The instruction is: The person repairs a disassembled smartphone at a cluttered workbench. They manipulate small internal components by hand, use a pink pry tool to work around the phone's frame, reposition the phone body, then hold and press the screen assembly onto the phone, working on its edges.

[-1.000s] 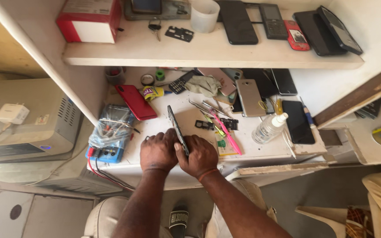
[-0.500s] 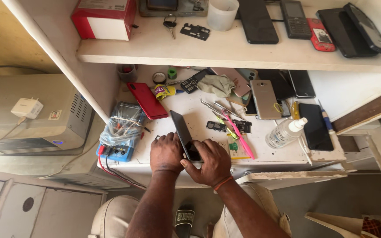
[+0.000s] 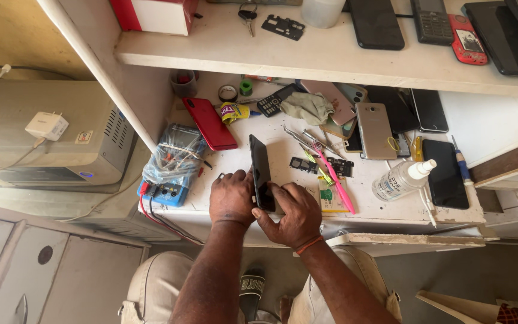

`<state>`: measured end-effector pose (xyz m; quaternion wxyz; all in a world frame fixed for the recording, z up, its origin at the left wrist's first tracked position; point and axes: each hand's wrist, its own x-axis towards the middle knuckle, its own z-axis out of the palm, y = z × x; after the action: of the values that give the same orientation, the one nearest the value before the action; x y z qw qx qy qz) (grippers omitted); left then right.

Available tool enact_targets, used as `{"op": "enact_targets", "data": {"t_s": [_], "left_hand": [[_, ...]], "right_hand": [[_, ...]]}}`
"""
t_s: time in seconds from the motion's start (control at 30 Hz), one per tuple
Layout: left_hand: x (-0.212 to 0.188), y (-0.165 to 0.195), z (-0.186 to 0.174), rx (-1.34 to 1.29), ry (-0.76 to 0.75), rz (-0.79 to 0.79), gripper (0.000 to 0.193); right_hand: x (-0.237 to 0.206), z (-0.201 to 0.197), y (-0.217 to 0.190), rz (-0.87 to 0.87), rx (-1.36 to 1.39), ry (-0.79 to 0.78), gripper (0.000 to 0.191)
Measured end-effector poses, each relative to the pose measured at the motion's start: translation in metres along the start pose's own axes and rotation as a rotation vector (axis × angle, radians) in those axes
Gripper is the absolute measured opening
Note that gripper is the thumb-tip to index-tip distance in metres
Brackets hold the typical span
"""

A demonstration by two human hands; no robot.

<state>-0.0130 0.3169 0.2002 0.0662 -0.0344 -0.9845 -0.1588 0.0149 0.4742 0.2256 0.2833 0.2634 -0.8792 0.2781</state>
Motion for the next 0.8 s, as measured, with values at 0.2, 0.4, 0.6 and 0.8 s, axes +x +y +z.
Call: {"op": "enact_targets", "data": {"t_s": [0.2, 0.4, 0.6, 0.8], "left_hand": [[-0.002, 0.009, -0.003, -0.039, 0.212, 0.031, 0.052], [-0.004, 0.012, -0.005, -0.104, 0.27, 0.027, 0.037], [-0.004, 0.011, 0.0, -0.084, 0.324, 0.029, 0.037], [-0.003, 0.009, 0.0, -0.076, 0.251, 0.008, 0.039]], "right_hand": [[-0.004, 0.007, 0.006, 0.007, -0.016, 0.039, 0.037], [-0.007, 0.021, 0.014, 0.162, -0.034, 0.082, 0.021], [-0.003, 0.029, 0.027, 0.217, 0.016, 0.236, 0.016], [0.013, 0.02, 0.031, 0.691, 0.345, 0.13, 0.022]]}}
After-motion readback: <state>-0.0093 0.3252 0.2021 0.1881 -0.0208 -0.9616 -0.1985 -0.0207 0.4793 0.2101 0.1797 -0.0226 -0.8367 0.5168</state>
